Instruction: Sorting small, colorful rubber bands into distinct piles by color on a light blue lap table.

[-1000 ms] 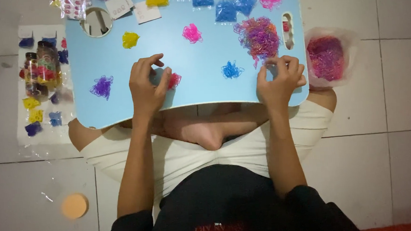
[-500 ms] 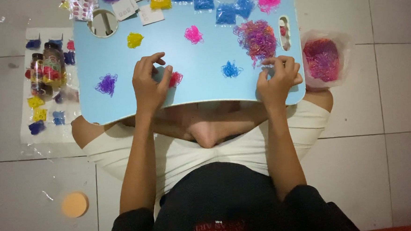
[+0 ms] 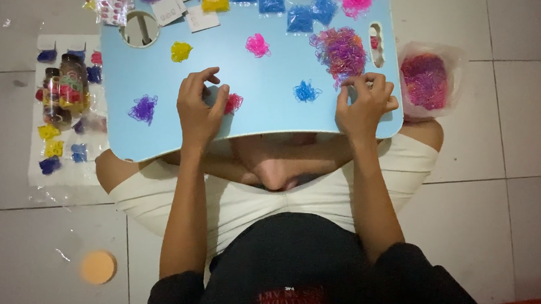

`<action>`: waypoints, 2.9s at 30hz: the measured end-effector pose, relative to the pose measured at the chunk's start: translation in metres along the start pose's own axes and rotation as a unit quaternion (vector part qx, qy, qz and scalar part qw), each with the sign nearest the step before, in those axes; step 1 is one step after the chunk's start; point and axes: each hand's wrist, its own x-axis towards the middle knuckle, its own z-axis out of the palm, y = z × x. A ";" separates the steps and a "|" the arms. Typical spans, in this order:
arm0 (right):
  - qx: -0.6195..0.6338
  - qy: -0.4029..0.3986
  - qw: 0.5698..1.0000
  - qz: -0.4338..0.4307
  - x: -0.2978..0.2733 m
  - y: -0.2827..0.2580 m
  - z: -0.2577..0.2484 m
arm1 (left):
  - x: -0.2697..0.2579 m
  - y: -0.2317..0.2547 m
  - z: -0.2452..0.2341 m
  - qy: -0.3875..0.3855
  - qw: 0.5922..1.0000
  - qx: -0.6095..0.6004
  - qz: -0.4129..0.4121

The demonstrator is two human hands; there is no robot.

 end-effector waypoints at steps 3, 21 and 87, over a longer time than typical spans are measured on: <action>0.007 0.003 1.000 -0.002 0.001 -0.002 -0.002 | 0.000 -0.001 0.001 0.003 1.000 0.009 0.010; 0.016 -0.027 0.998 -0.046 -0.001 0.002 0.001 | -0.002 0.000 0.003 0.015 0.999 0.033 0.010; 0.115 0.012 0.993 0.023 0.008 0.011 -0.001 | 0.000 0.000 0.012 -0.092 0.963 0.204 0.149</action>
